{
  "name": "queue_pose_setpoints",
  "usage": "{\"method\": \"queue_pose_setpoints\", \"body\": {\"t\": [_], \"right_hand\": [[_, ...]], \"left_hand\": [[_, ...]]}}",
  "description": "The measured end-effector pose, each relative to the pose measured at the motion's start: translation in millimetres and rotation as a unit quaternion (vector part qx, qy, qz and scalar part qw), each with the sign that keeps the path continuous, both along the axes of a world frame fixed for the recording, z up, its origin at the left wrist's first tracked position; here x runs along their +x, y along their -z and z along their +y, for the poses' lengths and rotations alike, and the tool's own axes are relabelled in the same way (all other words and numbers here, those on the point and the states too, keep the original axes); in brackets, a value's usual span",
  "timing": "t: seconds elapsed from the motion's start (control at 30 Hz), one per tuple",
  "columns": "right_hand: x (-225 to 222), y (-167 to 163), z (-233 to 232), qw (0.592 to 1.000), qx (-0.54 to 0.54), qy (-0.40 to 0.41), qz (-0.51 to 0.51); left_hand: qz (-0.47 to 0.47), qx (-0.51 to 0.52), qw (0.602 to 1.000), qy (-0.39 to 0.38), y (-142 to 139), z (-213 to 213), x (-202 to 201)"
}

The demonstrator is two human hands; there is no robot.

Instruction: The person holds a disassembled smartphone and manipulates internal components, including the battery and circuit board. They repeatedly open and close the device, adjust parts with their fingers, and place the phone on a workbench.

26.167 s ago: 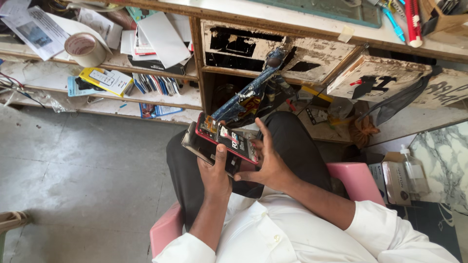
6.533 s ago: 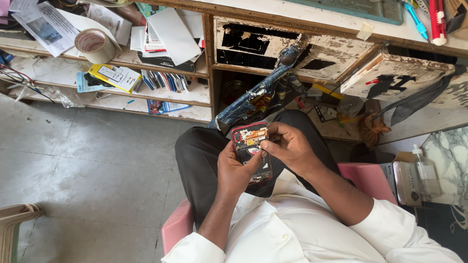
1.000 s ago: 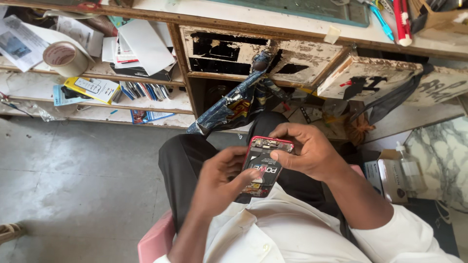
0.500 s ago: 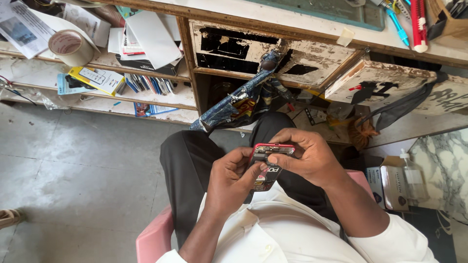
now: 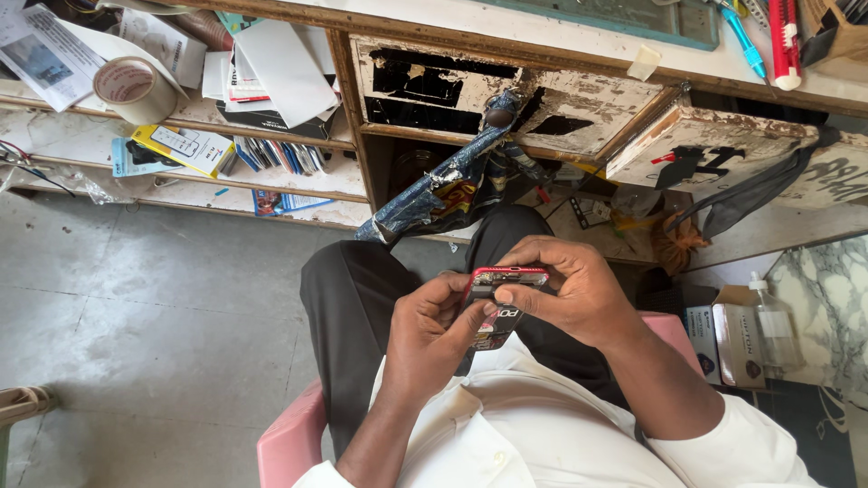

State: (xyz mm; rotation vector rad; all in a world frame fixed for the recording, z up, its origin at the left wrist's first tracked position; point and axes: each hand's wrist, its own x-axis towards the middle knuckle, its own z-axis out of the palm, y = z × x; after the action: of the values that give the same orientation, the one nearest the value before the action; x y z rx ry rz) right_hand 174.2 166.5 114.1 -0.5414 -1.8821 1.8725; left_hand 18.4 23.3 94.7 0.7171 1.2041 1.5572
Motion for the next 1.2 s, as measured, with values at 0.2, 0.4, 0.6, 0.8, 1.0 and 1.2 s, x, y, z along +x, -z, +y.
{"method": "queue_pose_setpoints", "body": {"t": [0.2,0.4,0.6,0.8,1.0,1.2], "right_hand": [[-0.8,3.7,-2.2,1.0,-0.028,0.001,0.009],[1.0,11.1,-2.0,0.993,-0.114,0.006,0.024],[-3.4,17.2,-2.2,0.992,-0.116,0.02,0.035],[0.2,16.1,-1.0,0.989,-0.144,0.018,0.019],[3.8,18.6,-1.0,0.989,-0.136,0.001,0.051],[3.1,18.8,-3.9,0.992,-0.115,0.018,0.047]], "left_hand": [[0.052,0.014,0.999,-0.009,-4.9,-2.7,0.9],[0.144,0.004,0.989,-0.029,-16.8,-3.3,1.5],[0.135,-0.05,0.989,-0.042,-26.3,0.9,0.7],[0.18,-0.016,0.982,-0.057,-27.8,-0.5,-0.2],[0.238,0.003,0.969,-0.065,-30.3,-2.6,1.3],[0.268,0.001,0.96,-0.076,-34.0,-2.4,5.3]]}}
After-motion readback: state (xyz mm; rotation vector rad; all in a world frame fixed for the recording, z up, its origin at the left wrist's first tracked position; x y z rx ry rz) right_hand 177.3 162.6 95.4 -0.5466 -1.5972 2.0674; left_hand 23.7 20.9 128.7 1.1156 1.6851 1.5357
